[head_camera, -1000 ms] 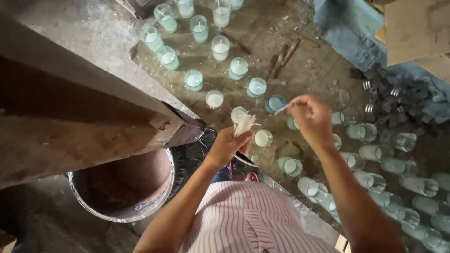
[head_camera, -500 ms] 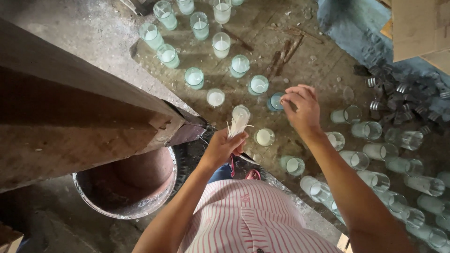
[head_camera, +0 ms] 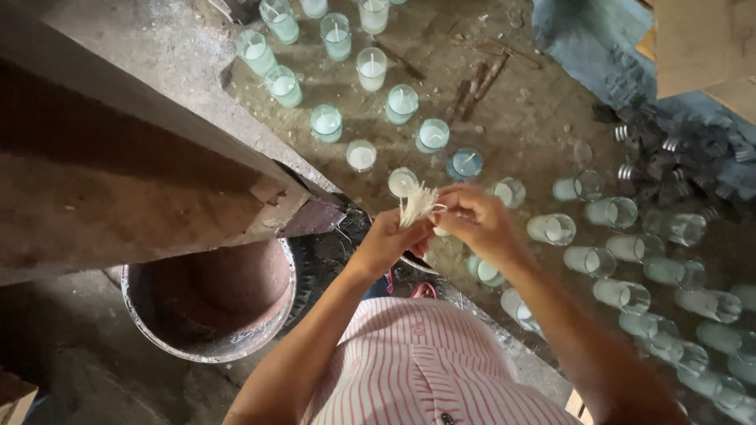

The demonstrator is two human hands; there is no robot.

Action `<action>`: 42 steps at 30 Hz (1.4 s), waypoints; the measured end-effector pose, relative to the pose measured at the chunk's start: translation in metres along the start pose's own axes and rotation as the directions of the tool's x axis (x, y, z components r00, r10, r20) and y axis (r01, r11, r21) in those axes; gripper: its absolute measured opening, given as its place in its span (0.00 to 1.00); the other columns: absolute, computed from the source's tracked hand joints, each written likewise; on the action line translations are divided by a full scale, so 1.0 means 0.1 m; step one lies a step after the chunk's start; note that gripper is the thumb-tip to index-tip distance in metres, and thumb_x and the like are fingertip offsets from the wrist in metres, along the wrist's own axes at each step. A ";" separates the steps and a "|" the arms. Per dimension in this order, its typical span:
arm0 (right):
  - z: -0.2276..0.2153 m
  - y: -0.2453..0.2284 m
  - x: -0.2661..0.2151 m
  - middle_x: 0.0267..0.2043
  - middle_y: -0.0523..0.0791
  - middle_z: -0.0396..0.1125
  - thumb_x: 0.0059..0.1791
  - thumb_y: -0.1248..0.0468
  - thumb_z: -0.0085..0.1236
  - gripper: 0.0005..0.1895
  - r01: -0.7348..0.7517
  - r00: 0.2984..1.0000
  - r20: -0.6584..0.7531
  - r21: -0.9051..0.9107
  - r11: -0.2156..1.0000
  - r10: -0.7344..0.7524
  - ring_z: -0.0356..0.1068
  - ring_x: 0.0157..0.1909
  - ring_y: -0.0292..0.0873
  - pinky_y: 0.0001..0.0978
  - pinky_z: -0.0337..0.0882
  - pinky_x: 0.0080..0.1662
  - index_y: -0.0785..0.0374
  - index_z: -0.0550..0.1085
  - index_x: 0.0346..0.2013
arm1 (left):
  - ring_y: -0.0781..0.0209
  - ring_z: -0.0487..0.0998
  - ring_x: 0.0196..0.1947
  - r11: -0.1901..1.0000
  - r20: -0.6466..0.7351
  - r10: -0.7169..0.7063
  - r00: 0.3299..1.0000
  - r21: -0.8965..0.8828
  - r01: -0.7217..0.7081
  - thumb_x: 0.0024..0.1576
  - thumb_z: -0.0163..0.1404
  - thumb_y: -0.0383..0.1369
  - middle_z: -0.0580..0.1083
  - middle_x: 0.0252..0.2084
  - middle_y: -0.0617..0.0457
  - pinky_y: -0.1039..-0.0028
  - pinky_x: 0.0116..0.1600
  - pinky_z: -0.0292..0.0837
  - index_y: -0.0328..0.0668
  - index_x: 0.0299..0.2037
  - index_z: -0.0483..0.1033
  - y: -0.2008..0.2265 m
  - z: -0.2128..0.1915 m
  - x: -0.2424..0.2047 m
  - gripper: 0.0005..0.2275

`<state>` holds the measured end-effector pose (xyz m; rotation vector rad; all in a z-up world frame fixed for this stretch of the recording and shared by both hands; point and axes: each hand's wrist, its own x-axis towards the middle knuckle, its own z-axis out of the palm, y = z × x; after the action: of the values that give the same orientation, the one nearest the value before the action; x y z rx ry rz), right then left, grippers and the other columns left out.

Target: Inserting individual candle wicks into a large grid of small glass jars.

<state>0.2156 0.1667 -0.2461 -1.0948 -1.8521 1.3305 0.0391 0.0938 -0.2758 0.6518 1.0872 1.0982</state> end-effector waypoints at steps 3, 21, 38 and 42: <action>0.02 -0.03 -0.11 0.44 0.50 0.76 0.45 0.71 0.65 0.04 -0.134 0.991 -0.009 0.130 0.982 0.136 0.75 0.42 0.40 0.34 0.76 0.41 0.67 0.80 0.34 | 0.60 0.80 0.22 1.000 0.015 0.002 1.000 -0.006 -0.002 0.59 0.55 0.32 0.76 0.21 0.44 0.75 0.29 0.79 0.34 0.32 0.78 0.02 0.07 -0.06 0.08; -0.31 0.34 -0.24 0.49 0.44 0.73 0.47 0.72 0.64 0.06 0.132 0.990 -0.034 -0.157 0.979 -0.139 0.74 0.54 0.49 0.37 0.76 0.50 0.60 0.78 0.37 | 0.60 0.80 0.20 0.999 -0.170 -0.034 0.985 -0.038 0.028 0.58 0.56 0.32 0.76 0.21 0.44 0.75 0.27 0.80 0.33 0.34 0.78 -0.49 -0.10 -0.28 0.08; -0.06 1.08 -0.14 0.43 0.41 0.71 0.41 0.66 0.74 0.10 0.472 0.838 0.130 -0.661 0.584 -0.530 0.69 0.56 0.51 0.43 0.67 0.60 0.57 0.76 0.27 | 0.61 0.80 0.19 0.996 -0.273 -0.092 0.958 -0.037 0.085 0.56 0.57 0.33 0.76 0.21 0.42 0.80 0.24 0.76 0.34 0.34 0.77 -0.68 -0.09 -0.42 0.09; -0.06 1.09 -0.14 0.44 0.41 0.71 0.41 0.66 0.72 0.09 0.458 0.843 0.129 -0.682 0.570 -0.523 0.68 0.57 0.52 0.43 0.67 0.60 0.57 0.77 0.27 | 0.59 0.81 0.21 0.997 -0.270 -0.080 0.960 -0.035 0.074 0.56 0.58 0.33 0.77 0.23 0.42 0.78 0.24 0.77 0.33 0.35 0.78 -0.75 -0.09 -0.37 0.09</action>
<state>0.2570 0.1741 -0.3476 -0.8180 -2.4249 0.2218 0.0559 0.0316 -0.3297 0.4430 1.3202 1.1537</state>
